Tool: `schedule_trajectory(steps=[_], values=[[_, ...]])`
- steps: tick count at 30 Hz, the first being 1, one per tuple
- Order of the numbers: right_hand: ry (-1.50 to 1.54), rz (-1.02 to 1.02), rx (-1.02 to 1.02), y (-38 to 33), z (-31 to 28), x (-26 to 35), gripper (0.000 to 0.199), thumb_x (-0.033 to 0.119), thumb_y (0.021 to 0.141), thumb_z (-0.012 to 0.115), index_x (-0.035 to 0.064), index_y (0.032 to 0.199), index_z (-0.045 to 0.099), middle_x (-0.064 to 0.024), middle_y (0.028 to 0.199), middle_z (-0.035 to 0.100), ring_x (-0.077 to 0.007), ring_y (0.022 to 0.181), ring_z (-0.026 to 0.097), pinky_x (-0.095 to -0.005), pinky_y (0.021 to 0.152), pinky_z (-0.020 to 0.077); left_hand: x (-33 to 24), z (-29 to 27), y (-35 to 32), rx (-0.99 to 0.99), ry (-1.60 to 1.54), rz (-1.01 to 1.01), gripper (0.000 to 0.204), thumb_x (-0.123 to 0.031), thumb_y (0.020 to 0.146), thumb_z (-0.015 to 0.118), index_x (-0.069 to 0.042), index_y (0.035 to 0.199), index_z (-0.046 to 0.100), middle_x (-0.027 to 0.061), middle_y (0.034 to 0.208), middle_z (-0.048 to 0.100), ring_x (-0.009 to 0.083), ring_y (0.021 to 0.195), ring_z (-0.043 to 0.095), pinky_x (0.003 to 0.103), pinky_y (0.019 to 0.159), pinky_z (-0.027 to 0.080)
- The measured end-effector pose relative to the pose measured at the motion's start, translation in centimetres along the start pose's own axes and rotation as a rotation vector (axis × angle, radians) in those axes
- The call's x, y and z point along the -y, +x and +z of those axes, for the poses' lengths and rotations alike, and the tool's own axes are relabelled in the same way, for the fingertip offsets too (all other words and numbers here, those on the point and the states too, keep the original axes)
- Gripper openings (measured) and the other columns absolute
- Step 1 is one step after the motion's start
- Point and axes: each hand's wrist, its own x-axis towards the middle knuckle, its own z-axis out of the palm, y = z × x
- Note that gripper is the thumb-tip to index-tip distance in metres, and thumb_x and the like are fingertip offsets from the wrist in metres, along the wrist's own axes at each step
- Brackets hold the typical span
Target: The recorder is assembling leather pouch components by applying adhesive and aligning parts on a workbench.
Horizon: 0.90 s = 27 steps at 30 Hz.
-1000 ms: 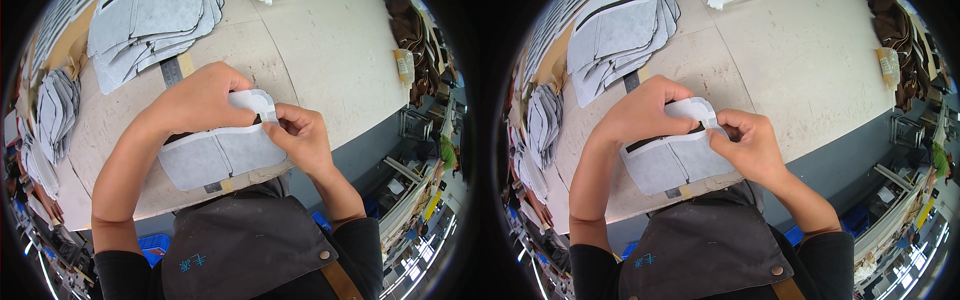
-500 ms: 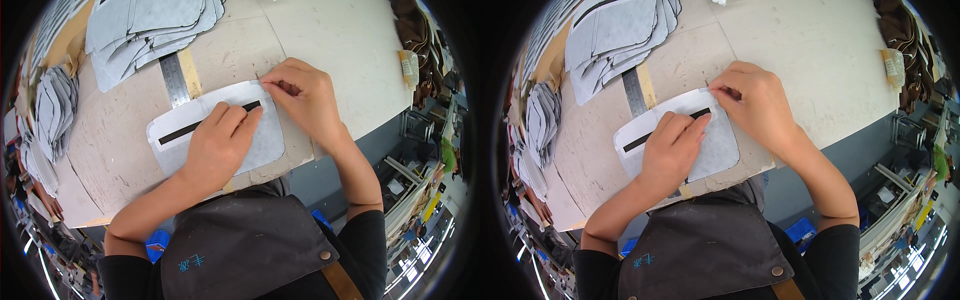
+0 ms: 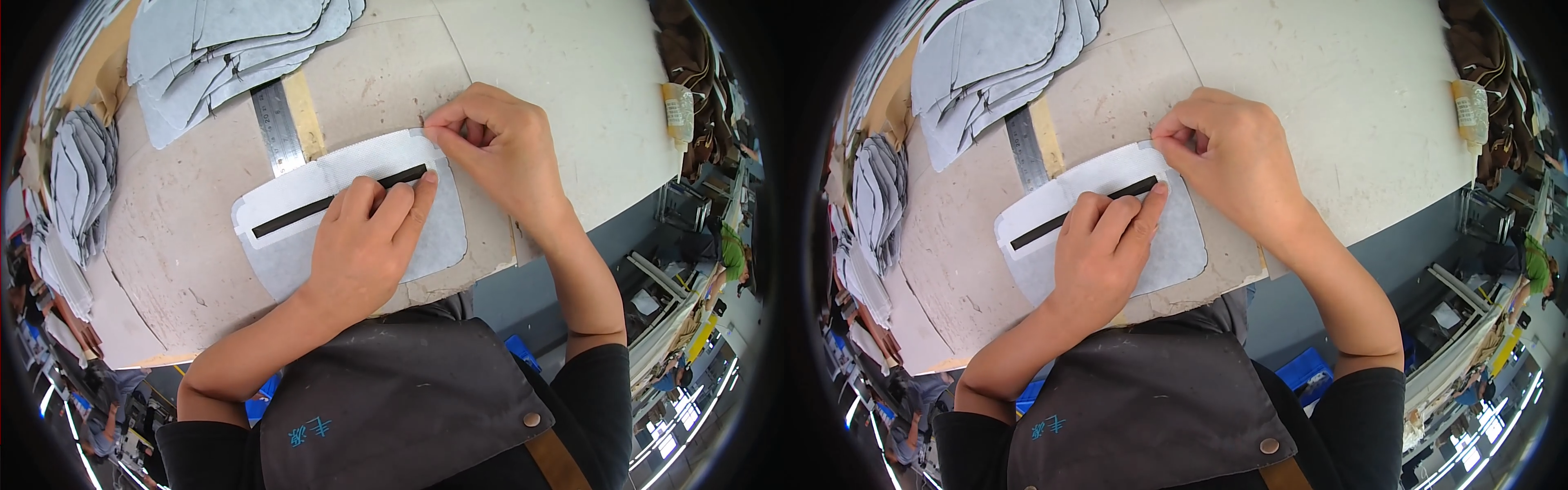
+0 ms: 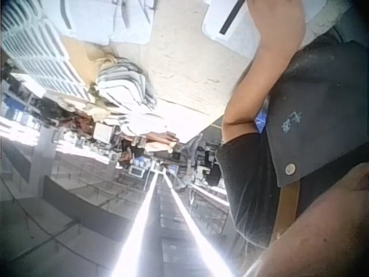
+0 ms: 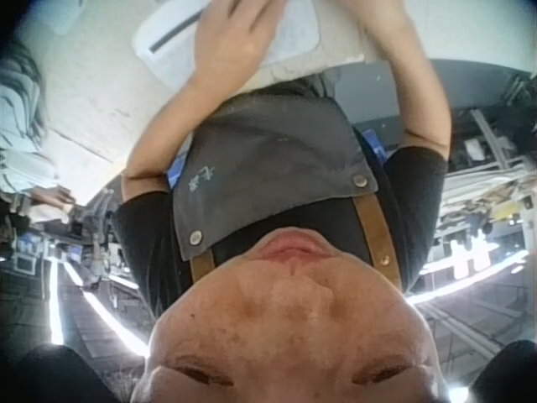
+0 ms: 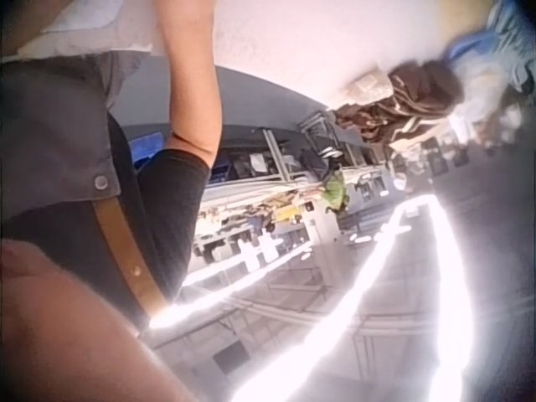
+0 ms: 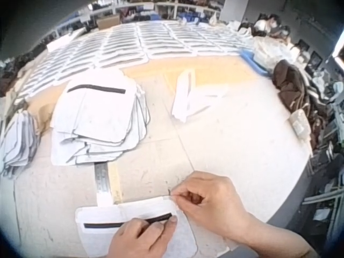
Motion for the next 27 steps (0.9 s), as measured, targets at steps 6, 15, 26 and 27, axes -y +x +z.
schedule_trajectory(steps=[6,15,26,27], values=[[-0.025,-0.014,-0.004,0.0,0.1,-0.1,0.006,-0.002,0.078,0.075,0.0019,0.081,0.071,-0.001,0.072,0.06,-0.0075,0.055,0.041,-0.0239,0.05,0.0361,0.0,-0.7,-0.3,0.065,0.009,0.02,0.051,0.0,0.065,0.067,0.002,0.116,0.068,0.0054,0.093,0.053,0.022,0.077,0.047,0.032,0.065,0.046],[-0.027,-0.022,-0.019,-0.1,0.2,-0.2,0.005,-0.002,0.078,0.074,0.0015,0.082,0.071,-0.0017,0.074,0.061,-0.0076,0.055,0.042,-0.024,0.05,0.0366,-0.8,-1.2,-0.4,0.058,-0.042,0.077,0.04,-0.004,0.076,0.062,0.004,0.116,0.067,0.0136,0.123,0.062,0.0263,0.098,0.057,0.034,0.075,0.05],[-0.02,-0.002,-0.017,-0.1,0.3,-0.1,0.005,-0.001,0.079,0.074,0.0014,0.081,0.071,-0.0018,0.073,0.061,-0.0078,0.054,0.043,-0.0238,0.05,0.0369,-1.3,-1.1,-0.4,0.107,-0.064,0.049,0.041,-0.004,0.081,0.058,0.008,0.12,0.063,0.0201,0.131,0.06,0.0301,0.114,0.06,0.037,0.085,0.052],[-0.023,-0.007,-0.018,-0.1,0.3,-0.1,0.005,-0.001,0.079,0.073,0.0014,0.081,0.071,-0.0018,0.072,0.061,-0.0079,0.054,0.043,-0.0239,0.05,0.037,-1.2,-0.9,-0.5,0.095,-0.065,0.059,0.041,-0.004,0.081,0.057,0.008,0.12,0.063,0.0199,0.131,0.06,0.0297,0.113,0.06,0.036,0.086,0.052]])
